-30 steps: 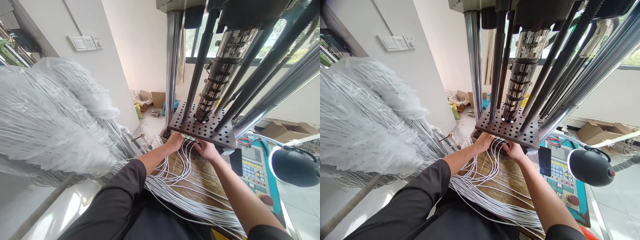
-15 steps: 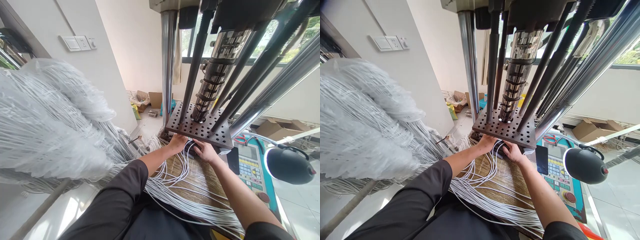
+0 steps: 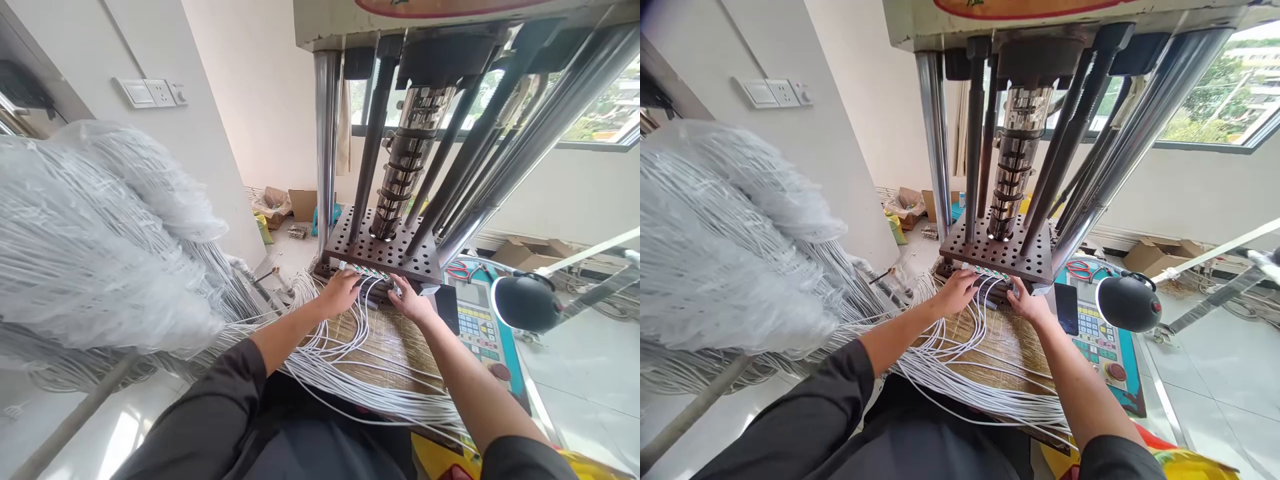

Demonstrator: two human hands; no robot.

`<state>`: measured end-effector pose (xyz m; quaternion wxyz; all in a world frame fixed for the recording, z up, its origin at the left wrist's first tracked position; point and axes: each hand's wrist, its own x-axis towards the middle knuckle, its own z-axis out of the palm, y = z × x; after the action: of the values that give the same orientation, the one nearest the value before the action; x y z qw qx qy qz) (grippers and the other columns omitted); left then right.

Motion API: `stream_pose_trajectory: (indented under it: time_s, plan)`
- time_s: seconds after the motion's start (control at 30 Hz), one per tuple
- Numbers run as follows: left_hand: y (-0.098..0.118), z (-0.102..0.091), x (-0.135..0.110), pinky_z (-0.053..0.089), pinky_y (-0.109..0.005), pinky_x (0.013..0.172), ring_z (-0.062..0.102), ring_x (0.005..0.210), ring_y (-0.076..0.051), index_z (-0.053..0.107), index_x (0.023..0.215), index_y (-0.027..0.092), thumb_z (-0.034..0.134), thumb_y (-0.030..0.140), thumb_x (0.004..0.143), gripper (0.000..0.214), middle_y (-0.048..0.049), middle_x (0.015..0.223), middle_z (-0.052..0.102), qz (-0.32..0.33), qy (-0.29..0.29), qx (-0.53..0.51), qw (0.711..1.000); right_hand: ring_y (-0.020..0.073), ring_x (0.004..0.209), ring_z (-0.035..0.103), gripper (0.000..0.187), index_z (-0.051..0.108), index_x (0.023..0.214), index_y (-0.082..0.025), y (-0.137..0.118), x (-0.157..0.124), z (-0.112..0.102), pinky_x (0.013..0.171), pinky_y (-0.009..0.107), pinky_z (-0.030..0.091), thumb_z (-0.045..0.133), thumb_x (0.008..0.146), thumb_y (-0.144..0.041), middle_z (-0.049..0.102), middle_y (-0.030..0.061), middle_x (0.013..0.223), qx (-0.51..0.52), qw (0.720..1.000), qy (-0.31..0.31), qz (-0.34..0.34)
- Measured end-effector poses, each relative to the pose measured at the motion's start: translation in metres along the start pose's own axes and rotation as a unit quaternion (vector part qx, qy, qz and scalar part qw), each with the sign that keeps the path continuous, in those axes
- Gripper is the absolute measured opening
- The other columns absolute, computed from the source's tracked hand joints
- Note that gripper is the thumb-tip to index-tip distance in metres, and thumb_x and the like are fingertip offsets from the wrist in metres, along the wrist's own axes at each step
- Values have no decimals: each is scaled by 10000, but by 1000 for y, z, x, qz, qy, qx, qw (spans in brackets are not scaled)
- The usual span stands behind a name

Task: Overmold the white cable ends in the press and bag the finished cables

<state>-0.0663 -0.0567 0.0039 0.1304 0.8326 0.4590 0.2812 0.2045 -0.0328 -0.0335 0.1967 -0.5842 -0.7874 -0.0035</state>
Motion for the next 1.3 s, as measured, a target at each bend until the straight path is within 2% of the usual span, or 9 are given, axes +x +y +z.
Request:
stream_pose_trajectory:
  time_s: [0.2, 0.37, 0.7, 0.83, 0.93, 1.0, 1.07, 1.17, 1.3]
  plan:
    - [33, -53, -135, 555, -321, 901, 652, 1100, -200, 684, 1256, 324, 634, 327, 905, 355, -34, 1258, 682, -82, -232, -220, 944, 329, 1253, 544, 554, 553, 1433, -164, -35, 12, 3, 1032, 462, 458, 471, 942, -408, 602, 179, 1352, -16, 999, -25, -35]
    - [41, -77, -219, 577, -367, 858, 622, 1105, -227, 636, 1246, 224, 665, 355, 917, 355, -92, 1349, 587, -85, -288, -255, 919, 353, 1292, 488, 570, 566, 1413, -152, -49, 16, 11, 1046, 502, 413, 502, 915, -421, 555, 173, 1432, -69, 996, -2, -49]
    - [56, -50, -224, 532, -303, 930, 678, 1029, -205, 736, 1173, 260, 712, 449, 854, 372, -57, 1155, 711, -49, -317, -382, 867, 349, 1437, 365, 699, 423, 1525, -190, -50, 12, -5, 1123, 546, 355, 563, 876, -407, 415, 162, 1571, -58, 997, -53, 1]
    - [36, -33, -258, 530, -303, 895, 675, 988, -193, 748, 1141, 229, 671, 350, 857, 319, -67, 1146, 708, -163, -246, -344, 891, 361, 1448, 378, 685, 424, 1522, -177, -23, -48, -21, 1133, 567, 372, 573, 890, -397, 326, 175, 1622, 3, 999, -22, -23]
    - [20, -37, -275, 522, -290, 882, 671, 964, -184, 759, 1086, 215, 621, 309, 889, 258, -61, 1063, 727, -211, -170, -282, 920, 300, 1359, 517, 481, 617, 1353, -214, 3, -106, -32, 1099, 467, 464, 557, 924, -424, 506, 132, 1513, 80, 995, -30, -53]
    - [15, -44, -258, 505, -294, 916, 665, 970, -177, 756, 1060, 221, 580, 306, 932, 234, -57, 1033, 734, -179, -99, -242, 949, 281, 1260, 606, 408, 672, 1274, -231, 12, -127, -37, 1032, 437, 529, 543, 937, -422, 617, 115, 1398, 100, 994, -19, -31]
    - [14, -48, -214, 493, -303, 935, 656, 971, -177, 737, 1069, 208, 548, 300, 962, 236, -70, 1027, 729, -101, -28, -200, 974, 277, 1224, 628, 397, 687, 1252, -217, 10, -125, -37, 1020, 431, 539, 533, 936, -404, 641, 117, 1363, 101, 995, 2, -22]
    - [14, -32, -114, 504, -296, 888, 649, 901, -172, 735, 1014, 177, 515, 273, 983, 242, -82, 955, 710, -12, 17, -144, 989, 297, 1245, 609, 421, 695, 1248, -171, -7, -89, -30, 1058, 454, 508, 528, 911, -360, 607, 149, 1400, 84, 996, 12, -28]
    - [10, 9, 5, 514, -313, 891, 652, 915, -192, 739, 921, 122, 473, 157, 976, 274, -122, 971, 691, -42, 14, 14, 999, 329, 1332, 525, 510, 655, 1314, -113, -32, -34, -19, 1106, 489, 440, 502, 844, -237, 492, 183, 1510, 30, 999, -4, -22]
